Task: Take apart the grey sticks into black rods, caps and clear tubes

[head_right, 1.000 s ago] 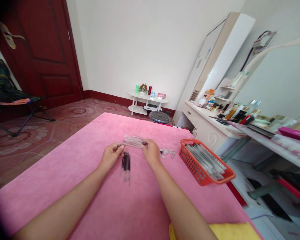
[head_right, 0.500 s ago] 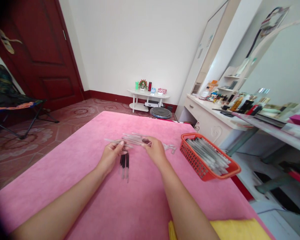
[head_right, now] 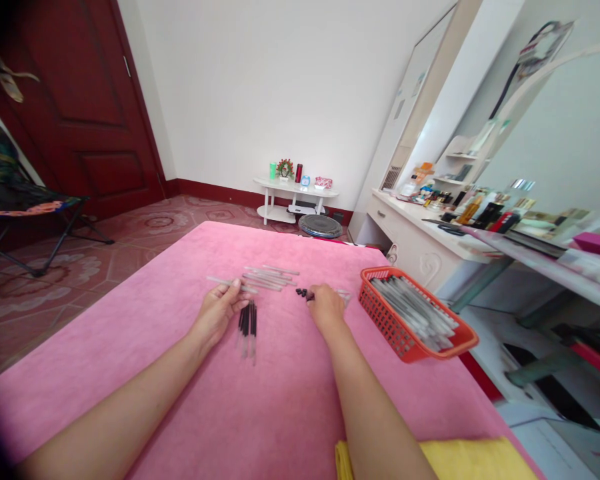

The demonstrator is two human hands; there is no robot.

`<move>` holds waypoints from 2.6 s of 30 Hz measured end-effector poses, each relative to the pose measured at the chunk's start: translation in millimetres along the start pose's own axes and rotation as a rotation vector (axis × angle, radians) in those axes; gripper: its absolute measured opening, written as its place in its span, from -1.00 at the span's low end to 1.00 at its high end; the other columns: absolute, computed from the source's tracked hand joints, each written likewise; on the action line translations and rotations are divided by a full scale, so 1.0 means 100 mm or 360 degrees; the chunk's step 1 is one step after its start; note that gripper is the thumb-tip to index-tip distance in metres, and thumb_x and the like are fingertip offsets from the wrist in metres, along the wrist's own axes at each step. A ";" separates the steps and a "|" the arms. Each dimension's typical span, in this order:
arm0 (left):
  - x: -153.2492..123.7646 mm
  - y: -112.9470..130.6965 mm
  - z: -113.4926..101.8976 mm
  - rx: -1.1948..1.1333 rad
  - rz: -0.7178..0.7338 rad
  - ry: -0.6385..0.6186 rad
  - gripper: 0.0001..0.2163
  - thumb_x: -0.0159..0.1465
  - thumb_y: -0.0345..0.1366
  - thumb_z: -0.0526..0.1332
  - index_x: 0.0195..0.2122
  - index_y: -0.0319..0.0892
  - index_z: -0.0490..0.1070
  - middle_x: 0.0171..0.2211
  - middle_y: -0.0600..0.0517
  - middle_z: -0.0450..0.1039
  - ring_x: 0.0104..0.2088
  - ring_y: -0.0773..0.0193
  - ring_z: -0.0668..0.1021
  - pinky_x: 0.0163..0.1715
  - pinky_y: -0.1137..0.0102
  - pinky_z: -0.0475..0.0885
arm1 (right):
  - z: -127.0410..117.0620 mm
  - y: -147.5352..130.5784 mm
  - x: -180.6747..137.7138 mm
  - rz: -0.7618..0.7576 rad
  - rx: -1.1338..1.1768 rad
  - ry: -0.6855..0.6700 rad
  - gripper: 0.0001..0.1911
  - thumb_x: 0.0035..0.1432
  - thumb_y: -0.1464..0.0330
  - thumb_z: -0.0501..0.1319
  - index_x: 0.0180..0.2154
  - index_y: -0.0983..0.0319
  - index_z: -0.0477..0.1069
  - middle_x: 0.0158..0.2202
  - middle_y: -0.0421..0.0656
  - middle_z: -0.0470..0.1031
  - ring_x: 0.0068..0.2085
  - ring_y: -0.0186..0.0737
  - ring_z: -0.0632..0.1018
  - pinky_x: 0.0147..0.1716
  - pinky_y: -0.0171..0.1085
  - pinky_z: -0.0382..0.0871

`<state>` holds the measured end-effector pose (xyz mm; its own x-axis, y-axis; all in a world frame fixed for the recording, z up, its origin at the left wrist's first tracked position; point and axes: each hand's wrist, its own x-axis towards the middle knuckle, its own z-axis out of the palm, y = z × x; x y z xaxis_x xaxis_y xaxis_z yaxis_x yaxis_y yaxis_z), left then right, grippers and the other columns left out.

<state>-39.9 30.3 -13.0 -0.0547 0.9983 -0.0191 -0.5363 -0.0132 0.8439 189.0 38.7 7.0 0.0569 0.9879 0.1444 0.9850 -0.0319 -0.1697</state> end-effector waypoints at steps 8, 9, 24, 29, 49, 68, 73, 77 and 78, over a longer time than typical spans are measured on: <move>0.01 -0.01 -0.01 -0.0033 0.0007 0.0003 -0.73 0.02 -0.19 0.31 -0.36 -0.28 0.40 -0.47 0.00 0.50 -0.50 0.41 0.53 -0.49 0.55 0.44 | -0.07 -0.10 -0.05 -0.0064 -0.0133 0.0074 -0.84 0.03 0.38 0.16 -0.30 0.17 0.47 -0.26 -0.08 0.41 -0.23 -0.16 0.45 -0.40 -0.32 0.18; 0.02 -0.01 -0.02 -0.0056 0.0022 0.0025 -0.73 0.01 -0.18 0.31 -0.36 -0.28 0.40 -0.49 0.01 0.49 -0.51 0.42 0.52 -0.50 0.56 0.44 | -0.08 -0.15 -0.06 -0.0083 -0.0108 0.0098 -0.85 0.03 0.38 0.16 -0.31 0.18 0.47 -0.26 -0.08 0.42 -0.22 -0.16 0.45 -0.39 -0.32 0.18; 0.05 0.04 -0.06 -0.0178 -0.0007 0.0146 -0.76 0.00 -0.21 0.32 -0.39 -0.26 0.40 -0.57 0.10 0.42 -0.58 0.48 0.47 -0.55 0.58 0.40 | -0.14 -0.80 -0.50 -0.0528 0.0310 -0.0770 -0.88 -0.19 0.32 0.26 -0.58 0.25 0.47 -0.63 -0.21 0.44 -0.57 -0.35 0.40 -0.60 -0.41 0.08; 0.04 0.06 -0.05 -0.0191 -0.0010 0.0163 -0.76 -0.02 -0.22 0.34 -0.39 -0.26 0.41 -0.56 0.10 0.43 -0.57 0.47 0.47 -0.54 0.57 0.40 | -0.15 -0.67 -0.40 -0.0450 0.0383 -0.0701 -0.89 -0.18 0.42 0.18 -0.55 0.26 0.48 -0.59 -0.19 0.47 -0.54 -0.33 0.42 -0.58 -0.41 0.12; 0.12 0.07 -0.10 -0.0597 -0.0038 0.0278 -0.91 0.11 -0.36 0.25 -0.41 -0.29 0.40 -0.56 0.07 0.45 -0.59 0.48 0.49 -0.55 0.59 0.42 | -0.49 -0.56 -0.33 -0.0588 0.0903 -0.0546 -0.85 -0.13 0.45 0.08 -0.51 0.27 0.42 -0.60 -0.21 0.45 -0.55 -0.36 0.43 -0.60 -0.42 0.15; -0.04 0.06 0.09 -0.0236 -0.0224 -0.0037 -0.84 0.00 -0.33 0.34 -0.42 -0.30 0.45 -0.47 -0.01 0.53 -0.48 0.37 0.56 -0.43 0.52 0.47 | -0.64 -0.39 -0.23 -0.0554 0.0860 0.0099 -0.83 -0.03 0.34 0.17 -0.42 0.20 0.53 -0.44 -0.16 0.54 -0.42 -0.24 0.50 -0.45 -0.34 0.29; -0.11 0.06 0.22 -0.0478 -0.0315 -0.0088 -0.94 0.09 -0.44 0.26 -0.39 -0.31 0.46 -0.43 -0.02 0.54 -0.46 0.40 0.57 -0.36 0.57 0.48 | -0.63 -0.46 -0.21 -0.0605 0.1307 0.0071 -0.75 -0.01 0.24 0.19 -0.31 0.24 0.50 -0.36 -0.13 0.55 -0.37 -0.24 0.51 -0.39 -0.33 0.33; -0.04 0.07 0.18 -0.0803 -0.0302 0.0142 -0.91 0.17 -0.53 0.15 -0.44 -0.33 0.42 -0.50 0.00 0.52 -0.48 0.41 0.57 -0.40 0.60 0.49 | -0.53 -0.15 -0.03 -0.0287 0.1380 0.0356 -0.65 0.01 0.16 0.14 -0.34 0.31 0.48 -0.43 -0.10 0.52 -0.41 -0.24 0.49 -0.43 -0.32 0.33; -0.02 0.07 0.16 -0.0860 -0.0309 0.0195 -0.90 0.17 -0.53 0.14 -0.44 -0.33 0.41 -0.51 0.00 0.52 -0.49 0.41 0.56 -0.42 0.60 0.49 | -0.48 -0.02 0.02 -0.0202 0.1262 0.0384 -0.67 0.00 0.17 0.15 -0.36 0.31 0.48 -0.45 -0.09 0.52 -0.41 -0.23 0.49 -0.44 -0.31 0.33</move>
<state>-30.4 29.3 1.8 0.0078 0.9719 -0.2352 -0.8977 0.1104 0.4266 194.6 33.6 55.0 0.0755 0.9144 0.3978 0.5846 0.2826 -0.7605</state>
